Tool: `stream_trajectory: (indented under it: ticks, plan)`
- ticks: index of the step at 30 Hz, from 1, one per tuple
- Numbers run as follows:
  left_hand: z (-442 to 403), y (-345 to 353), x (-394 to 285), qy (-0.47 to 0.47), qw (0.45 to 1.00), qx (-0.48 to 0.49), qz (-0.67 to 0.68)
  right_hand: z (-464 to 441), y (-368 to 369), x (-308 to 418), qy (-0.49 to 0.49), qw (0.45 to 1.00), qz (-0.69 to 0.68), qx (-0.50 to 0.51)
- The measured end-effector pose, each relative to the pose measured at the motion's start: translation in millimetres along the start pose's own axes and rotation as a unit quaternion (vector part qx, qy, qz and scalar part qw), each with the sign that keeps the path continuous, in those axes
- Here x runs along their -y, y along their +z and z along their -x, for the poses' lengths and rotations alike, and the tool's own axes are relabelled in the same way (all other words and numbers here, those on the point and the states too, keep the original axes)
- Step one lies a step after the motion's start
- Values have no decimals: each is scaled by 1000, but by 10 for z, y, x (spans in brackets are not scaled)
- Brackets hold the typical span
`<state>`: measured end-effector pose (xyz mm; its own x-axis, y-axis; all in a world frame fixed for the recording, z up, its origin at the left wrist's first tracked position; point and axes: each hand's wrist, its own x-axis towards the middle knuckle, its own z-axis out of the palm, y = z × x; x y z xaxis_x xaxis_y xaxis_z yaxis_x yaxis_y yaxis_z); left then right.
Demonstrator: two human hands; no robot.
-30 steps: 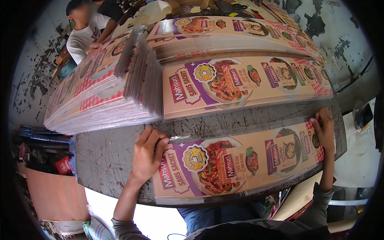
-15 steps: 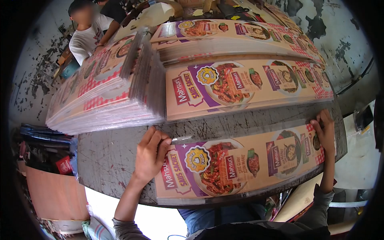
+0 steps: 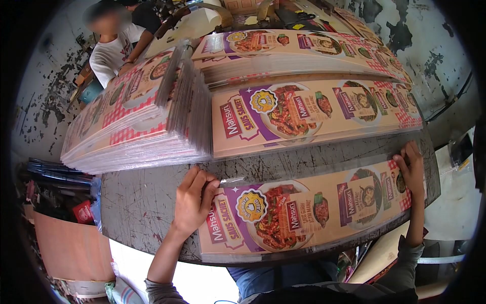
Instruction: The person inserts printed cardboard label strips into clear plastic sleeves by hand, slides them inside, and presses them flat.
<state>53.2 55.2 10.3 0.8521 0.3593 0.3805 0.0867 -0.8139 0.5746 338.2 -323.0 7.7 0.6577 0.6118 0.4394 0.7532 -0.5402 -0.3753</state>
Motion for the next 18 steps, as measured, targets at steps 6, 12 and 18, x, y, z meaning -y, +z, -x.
stream_trajectory:
  ticks: [6,12,18]
  plan:
    - [7,2,10,-6,1000,3,0,2,5,4,16,1000,1,5]
    - [3,3,13,-1,1000,1,4,-4,6,25,19,1000,-4,2]
    - [6,-1,16,1,1000,0,-1,-2,5,12,4,1000,4,2]
